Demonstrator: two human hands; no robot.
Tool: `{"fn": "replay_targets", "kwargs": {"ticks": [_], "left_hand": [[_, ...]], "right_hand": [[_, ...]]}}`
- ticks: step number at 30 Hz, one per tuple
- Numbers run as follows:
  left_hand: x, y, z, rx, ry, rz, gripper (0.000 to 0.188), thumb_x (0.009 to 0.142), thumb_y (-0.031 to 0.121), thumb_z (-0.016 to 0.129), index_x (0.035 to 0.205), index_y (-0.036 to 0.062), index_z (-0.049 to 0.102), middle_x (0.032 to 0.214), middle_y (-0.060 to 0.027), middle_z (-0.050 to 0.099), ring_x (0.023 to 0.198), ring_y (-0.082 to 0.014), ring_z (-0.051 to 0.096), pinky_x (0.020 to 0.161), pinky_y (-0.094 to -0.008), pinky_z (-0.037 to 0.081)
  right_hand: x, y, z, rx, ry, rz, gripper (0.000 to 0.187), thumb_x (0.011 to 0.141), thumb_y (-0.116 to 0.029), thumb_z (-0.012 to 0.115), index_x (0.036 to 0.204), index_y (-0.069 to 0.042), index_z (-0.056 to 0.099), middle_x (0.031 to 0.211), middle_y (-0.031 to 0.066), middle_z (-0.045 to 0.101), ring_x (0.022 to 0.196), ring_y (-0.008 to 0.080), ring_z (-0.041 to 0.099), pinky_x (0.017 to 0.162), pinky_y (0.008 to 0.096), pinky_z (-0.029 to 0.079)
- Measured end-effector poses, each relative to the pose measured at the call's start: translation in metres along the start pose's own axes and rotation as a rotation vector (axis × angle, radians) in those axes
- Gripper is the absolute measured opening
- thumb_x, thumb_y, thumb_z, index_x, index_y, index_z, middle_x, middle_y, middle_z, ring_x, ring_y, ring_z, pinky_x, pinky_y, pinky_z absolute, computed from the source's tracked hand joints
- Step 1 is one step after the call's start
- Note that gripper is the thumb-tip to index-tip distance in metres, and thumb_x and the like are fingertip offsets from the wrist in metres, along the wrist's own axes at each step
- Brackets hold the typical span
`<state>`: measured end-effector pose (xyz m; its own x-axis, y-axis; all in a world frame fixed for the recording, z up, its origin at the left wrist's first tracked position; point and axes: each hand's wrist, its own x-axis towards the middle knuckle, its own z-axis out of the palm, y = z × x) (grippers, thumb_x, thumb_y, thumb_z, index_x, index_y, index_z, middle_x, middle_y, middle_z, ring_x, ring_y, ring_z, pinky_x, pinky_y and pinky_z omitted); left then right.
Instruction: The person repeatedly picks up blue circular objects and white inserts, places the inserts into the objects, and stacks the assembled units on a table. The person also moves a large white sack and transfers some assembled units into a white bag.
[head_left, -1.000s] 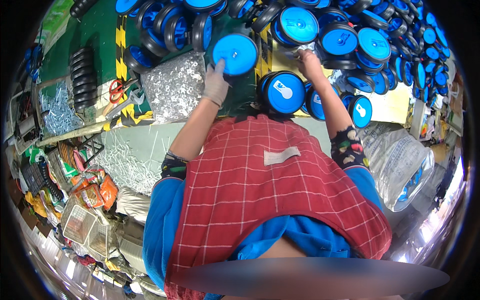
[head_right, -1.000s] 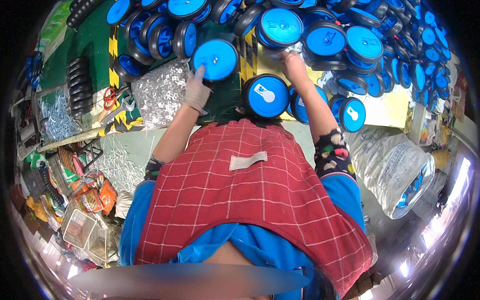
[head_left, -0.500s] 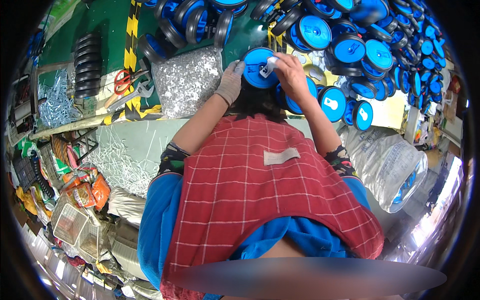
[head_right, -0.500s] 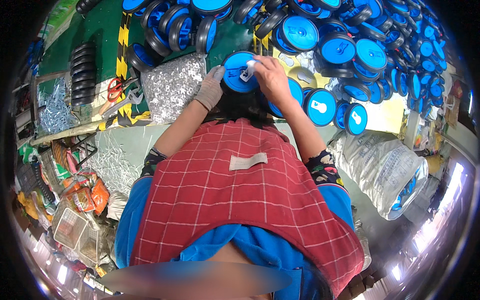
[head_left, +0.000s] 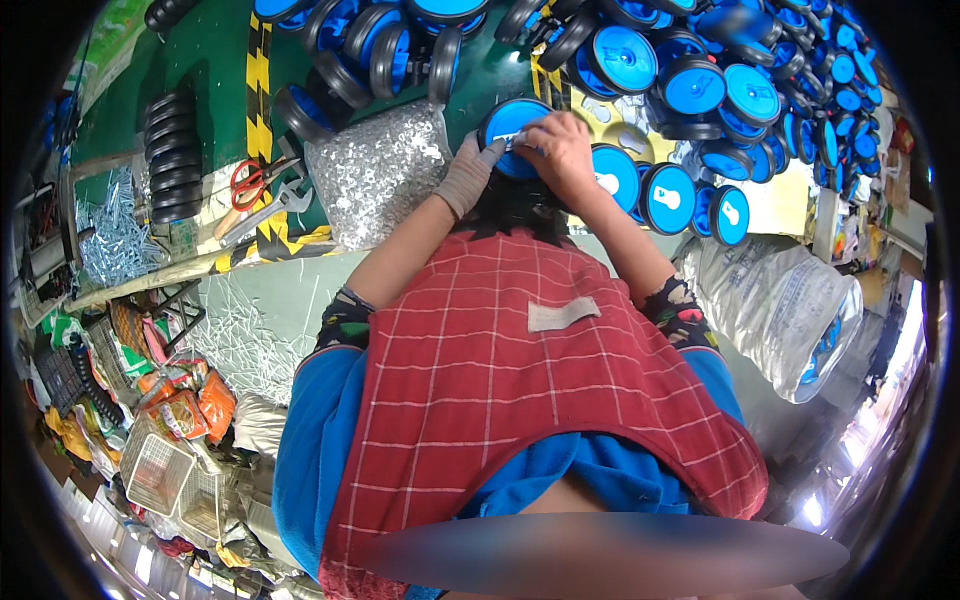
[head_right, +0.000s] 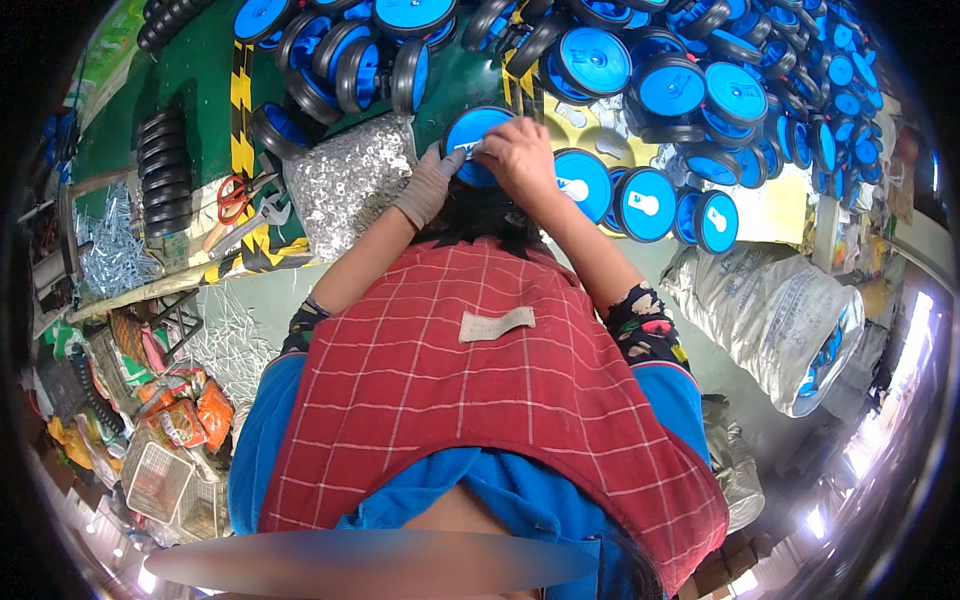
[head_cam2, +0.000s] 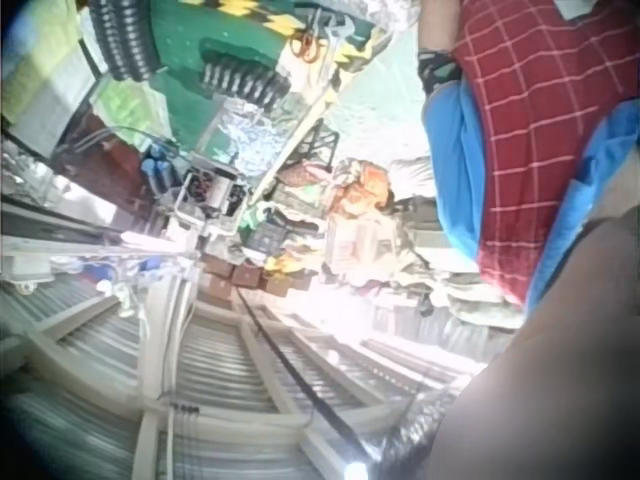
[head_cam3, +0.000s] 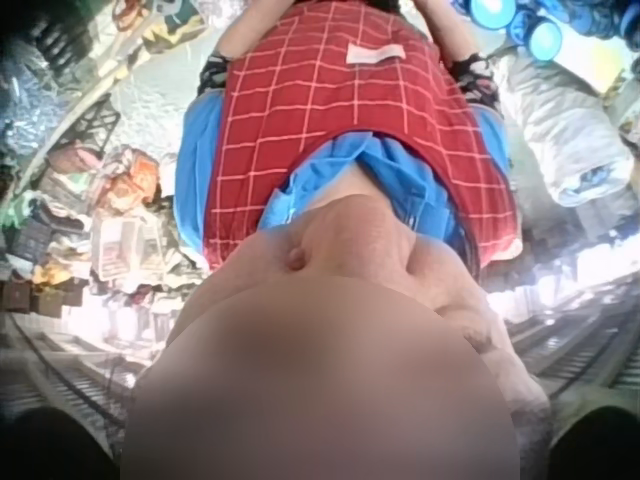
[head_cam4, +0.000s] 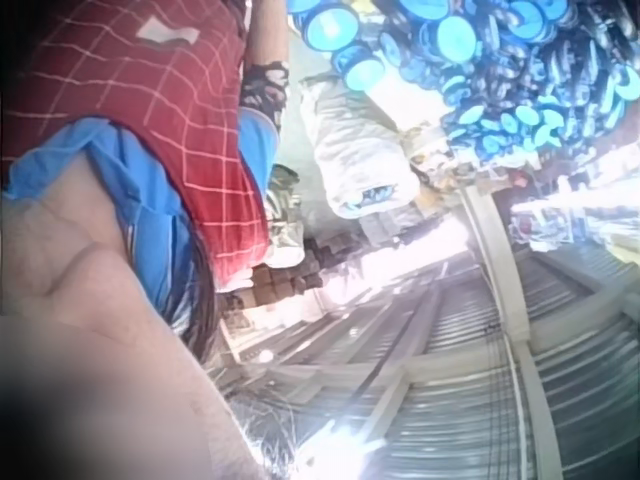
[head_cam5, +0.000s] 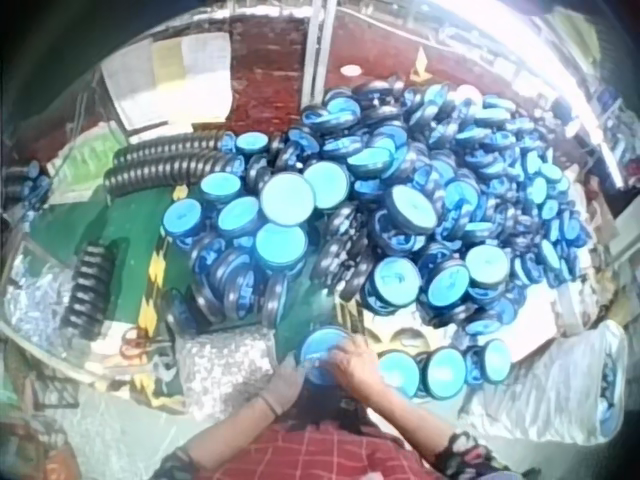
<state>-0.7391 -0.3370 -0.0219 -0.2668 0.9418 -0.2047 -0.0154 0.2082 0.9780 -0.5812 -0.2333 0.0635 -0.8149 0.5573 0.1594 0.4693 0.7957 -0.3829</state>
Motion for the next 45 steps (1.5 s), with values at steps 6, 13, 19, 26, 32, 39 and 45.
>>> {"fn": "replay_targets", "kwargs": {"ticks": [6,13,19,26,32,39,45], "left_hand": [[-0.005,0.031,-0.002,0.211,0.057,-0.216,0.049,0.094,0.036,0.063,0.124,-0.0018,0.054,0.112,-0.0155,0.064,0.103,-0.0237,0.061,0.091,-0.0362,0.047],[0.005,0.029,-0.005,0.028,-0.046,-0.123,0.054,0.084,0.032,0.074,0.125,0.0035,0.052,0.110,-0.0181,0.065,0.103,-0.0291,0.063,0.091,-0.0356,0.048],[-0.011,0.001,0.001,1.299,-0.264,0.144,0.035,0.093,0.030,0.051,0.126,0.0187,0.057,0.128,-0.0103,0.060,0.122,-0.0292,0.053,0.109,-0.0422,0.034],[-0.018,-0.071,0.003,1.500,-0.198,0.345,0.034,0.091,0.017,0.051,0.123,0.0153,0.061,0.131,-0.0088,0.060,0.119,-0.0261,0.057,0.100,-0.0433,0.045],[-0.030,-0.043,0.006,1.520,-0.254,0.245,0.038,0.090,0.021,0.050,0.126,0.0138,0.059,0.131,-0.0117,0.060,0.118,-0.0303,0.058,0.100,-0.0459,0.045],[-0.053,-0.090,0.001,1.496,-0.175,0.216,0.028,0.090,0.018,0.046,0.114,0.0127,0.061,0.114,-0.0111,0.068,0.098,-0.0296,0.065,0.087,-0.0428,0.049],[-0.053,-0.069,0.017,1.544,-0.263,0.311,0.035,0.090,0.020,0.047,0.122,0.0132,0.060,0.128,-0.0108,0.062,0.113,-0.0276,0.061,0.096,-0.0428,0.047]], "right_hand": [[0.042,0.029,0.010,0.308,-0.346,0.450,0.094,0.059,-0.038,0.089,0.137,-0.009,0.046,0.126,0.0278,0.053,0.117,0.0443,0.053,0.099,0.0455,0.045],[0.021,0.071,-0.040,0.678,-0.511,0.472,0.080,0.070,-0.041,0.084,0.131,-0.001,0.052,0.122,0.0229,0.061,0.115,0.0346,0.059,0.097,0.0388,0.046],[-0.059,0.068,-0.087,0.472,-0.479,0.329,0.053,0.067,-0.019,0.082,0.113,-0.002,0.062,0.102,0.0158,0.065,0.096,0.0329,0.064,0.084,0.0380,0.050],[-0.142,0.065,-0.023,0.133,-0.125,-0.085,0.053,0.072,-0.004,0.069,0.123,-0.008,0.056,0.105,0.0117,0.058,0.104,0.0313,0.055,0.096,0.0436,0.042],[-0.199,0.121,0.034,0.010,-0.308,-0.270,0.040,0.091,-0.013,0.050,0.129,-0.002,0.053,0.134,0.0158,0.052,0.126,0.0327,0.047,0.111,0.0457,0.032],[-0.168,0.091,-0.057,0.162,-0.180,-0.297,0.038,0.085,-0.010,0.060,0.123,-0.009,0.057,0.113,0.0138,0.062,0.103,0.0316,0.061,0.086,0.0396,0.052],[-0.056,0.160,-0.083,-0.219,-0.214,0.161,0.009,0.084,-0.008,0.058,0.093,-0.006,0.060,0.100,0.0163,0.068,0.091,0.0335,0.068,0.069,0.0420,0.055]]}}
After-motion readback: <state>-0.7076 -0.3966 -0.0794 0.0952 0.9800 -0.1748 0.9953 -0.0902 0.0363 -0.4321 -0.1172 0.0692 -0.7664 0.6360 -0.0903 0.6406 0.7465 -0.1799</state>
